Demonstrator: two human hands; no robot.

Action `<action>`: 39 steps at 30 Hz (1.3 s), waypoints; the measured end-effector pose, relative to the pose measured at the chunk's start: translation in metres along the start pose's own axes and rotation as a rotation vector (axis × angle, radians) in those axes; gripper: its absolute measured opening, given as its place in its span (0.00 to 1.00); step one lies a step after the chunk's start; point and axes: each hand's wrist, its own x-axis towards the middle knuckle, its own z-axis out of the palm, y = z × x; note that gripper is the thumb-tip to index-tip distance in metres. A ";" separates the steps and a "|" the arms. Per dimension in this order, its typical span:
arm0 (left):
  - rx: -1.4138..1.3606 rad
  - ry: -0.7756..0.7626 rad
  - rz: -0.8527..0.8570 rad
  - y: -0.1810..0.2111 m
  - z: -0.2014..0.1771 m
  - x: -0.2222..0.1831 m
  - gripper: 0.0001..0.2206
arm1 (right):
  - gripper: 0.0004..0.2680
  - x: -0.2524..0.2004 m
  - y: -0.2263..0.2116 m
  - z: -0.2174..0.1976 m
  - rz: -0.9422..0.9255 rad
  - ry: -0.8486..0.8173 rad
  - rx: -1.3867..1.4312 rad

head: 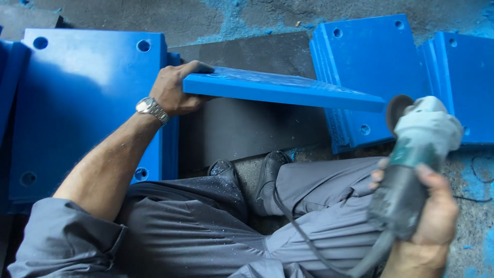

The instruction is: Using an angle grinder to smooth the edges and surfaces of blue plastic panels.

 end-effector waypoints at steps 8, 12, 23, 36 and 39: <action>-0.055 0.031 -0.082 0.005 -0.005 0.014 0.21 | 0.17 0.100 -0.032 -0.115 -0.226 0.017 -0.093; -0.017 0.316 -0.066 0.027 -0.019 0.033 0.34 | 0.16 0.191 -0.053 -0.155 -0.325 -0.171 -0.159; 0.646 0.282 0.262 0.053 -0.001 0.077 0.28 | 0.40 0.294 0.038 -0.131 -0.495 0.171 -1.335; 0.817 0.223 0.209 0.042 -0.003 0.065 0.30 | 0.40 0.300 0.139 -0.167 -0.429 0.157 -1.729; 0.818 0.237 0.235 0.041 -0.004 0.066 0.29 | 0.38 0.298 0.138 -0.166 -0.430 0.142 -1.723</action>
